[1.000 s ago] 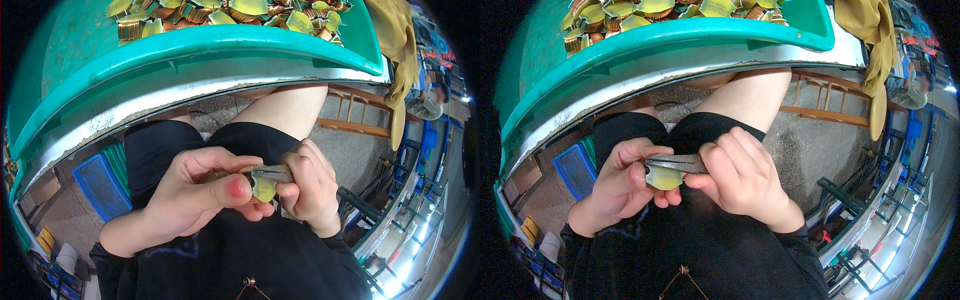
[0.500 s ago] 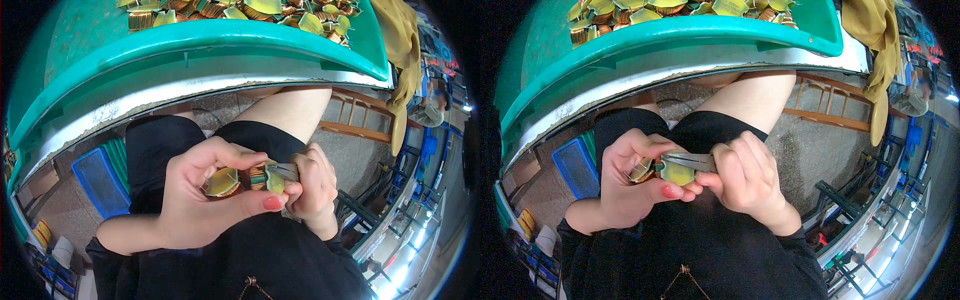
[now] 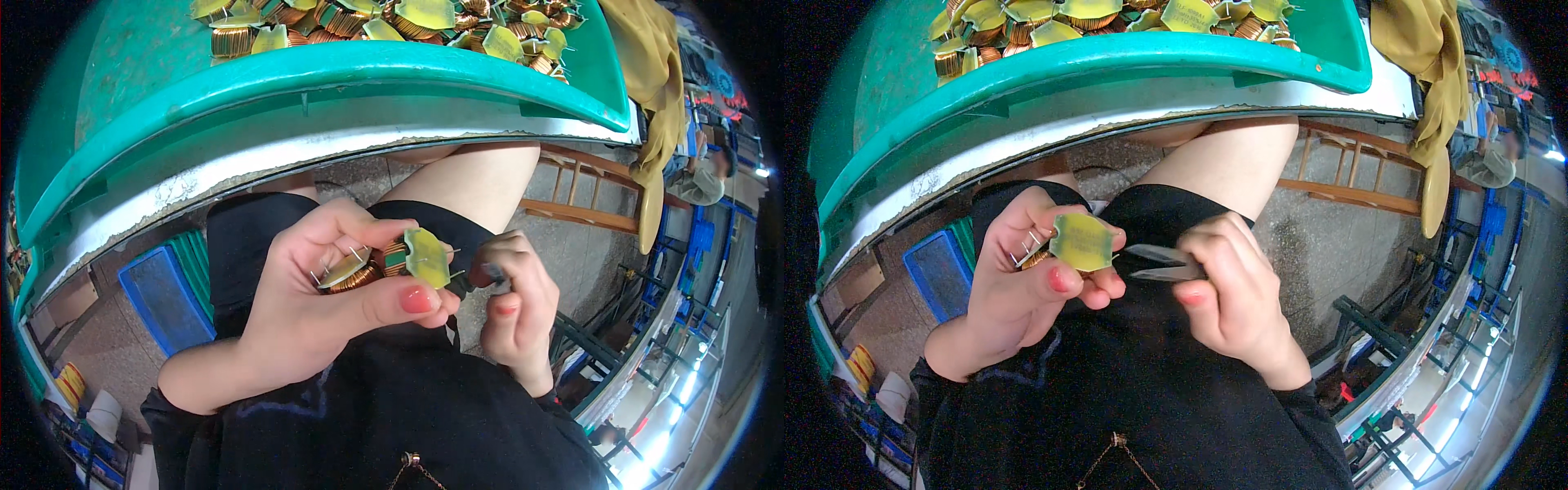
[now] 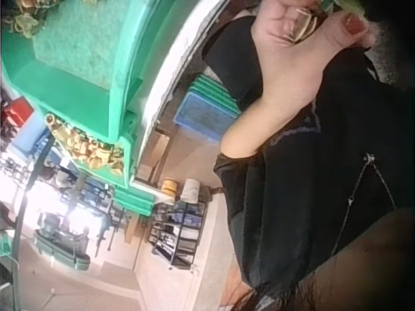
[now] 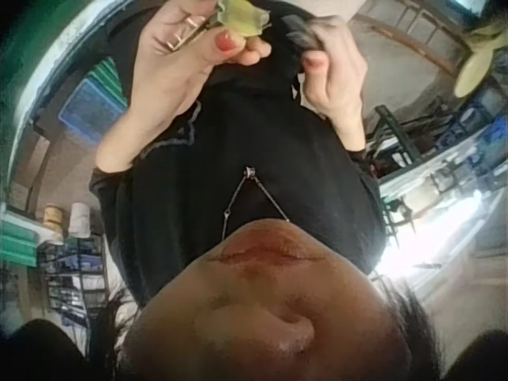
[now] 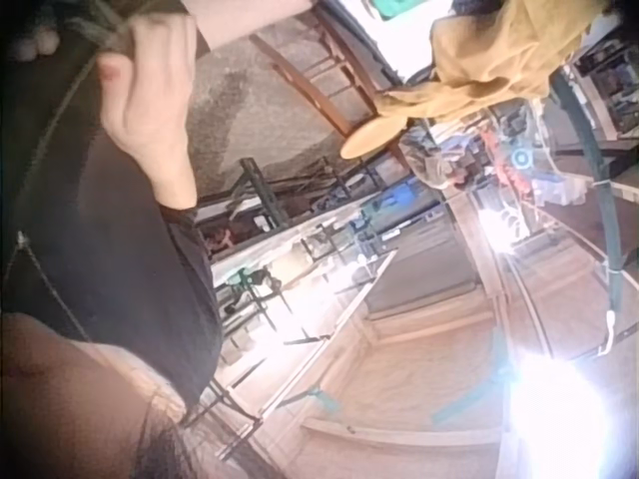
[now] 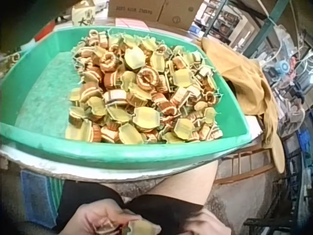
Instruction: Trimming and scraping excess material from small brass components using a pair of scissors on a factory workbench.
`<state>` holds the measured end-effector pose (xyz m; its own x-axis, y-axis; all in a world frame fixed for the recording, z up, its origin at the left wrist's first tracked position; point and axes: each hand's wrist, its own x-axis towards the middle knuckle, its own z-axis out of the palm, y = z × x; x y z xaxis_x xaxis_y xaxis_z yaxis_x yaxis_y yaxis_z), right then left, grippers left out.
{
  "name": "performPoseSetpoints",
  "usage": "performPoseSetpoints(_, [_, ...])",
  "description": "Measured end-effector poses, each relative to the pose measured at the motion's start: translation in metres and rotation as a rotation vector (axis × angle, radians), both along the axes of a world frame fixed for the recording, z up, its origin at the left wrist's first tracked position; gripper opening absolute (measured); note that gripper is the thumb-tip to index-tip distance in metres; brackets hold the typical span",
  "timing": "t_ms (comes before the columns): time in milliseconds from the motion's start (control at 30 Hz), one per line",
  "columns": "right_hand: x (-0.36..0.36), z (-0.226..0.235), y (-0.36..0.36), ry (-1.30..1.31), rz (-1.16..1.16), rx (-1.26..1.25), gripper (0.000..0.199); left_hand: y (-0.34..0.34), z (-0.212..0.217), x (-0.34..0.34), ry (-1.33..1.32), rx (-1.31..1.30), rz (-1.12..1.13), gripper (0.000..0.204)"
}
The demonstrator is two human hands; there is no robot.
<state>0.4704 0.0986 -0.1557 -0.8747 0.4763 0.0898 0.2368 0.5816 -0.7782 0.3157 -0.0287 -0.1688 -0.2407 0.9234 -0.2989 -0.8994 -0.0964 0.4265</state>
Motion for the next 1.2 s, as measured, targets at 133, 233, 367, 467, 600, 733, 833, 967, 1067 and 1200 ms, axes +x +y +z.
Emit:
performPoseSetpoints(133, [0.000, -0.001, 0.000, -0.019, 0.067, 0.083, 0.032, -0.003, -0.009, 0.003, 0.195, 0.004, -0.062, 0.040])
performPoseSetpoints(233, [-0.004, -0.002, 0.000, -0.008, 0.096, 0.118, 0.032, -0.004, -0.012, 0.003, 0.285, 0.019, -0.089, 0.042])
performPoseSetpoints(367, [-0.010, 0.001, -0.001, 0.044, 0.113, 0.138, 0.032, -0.004, -0.013, 0.002, 0.358, 0.061, -0.109, 0.045])
performPoseSetpoints(467, [-0.009, 0.004, 0.000, -0.006, 0.144, 0.221, 0.032, -0.003, -0.014, 0.002, 0.404, 0.080, -0.108, 0.044])
performPoseSetpoints(600, [-0.007, 0.002, -0.002, -0.017, 0.150, 0.297, 0.032, -0.004, -0.015, 0.005, 0.418, 0.085, -0.089, 0.044])
performPoseSetpoints(733, [-0.004, 0.001, -0.005, -0.016, 0.136, 0.362, 0.032, -0.005, -0.015, 0.008, 0.420, 0.068, -0.072, 0.044])
performPoseSetpoints(833, [-0.002, -0.001, -0.008, -0.036, 0.104, 0.415, 0.034, -0.005, -0.014, 0.009, 0.420, 0.021, -0.080, 0.042])
performPoseSetpoints(967, [-0.002, -0.008, -0.009, 0.146, -0.095, 0.062, 0.036, 0.003, -0.009, 0.005, 0.315, 0.032, -0.054, 0.041])
performPoseSetpoints(1067, [-0.001, -0.005, -0.003, 0.226, -0.177, -0.130, 0.037, 0.005, -0.004, 0.000, 0.233, 0.038, -0.067, 0.040])
performPoseSetpoints(1200, [0.005, 0.000, 0.008, 0.218, -0.201, -0.247, 0.037, 0.005, 0.000, -0.006, 0.099, 0.039, -0.144, 0.041])
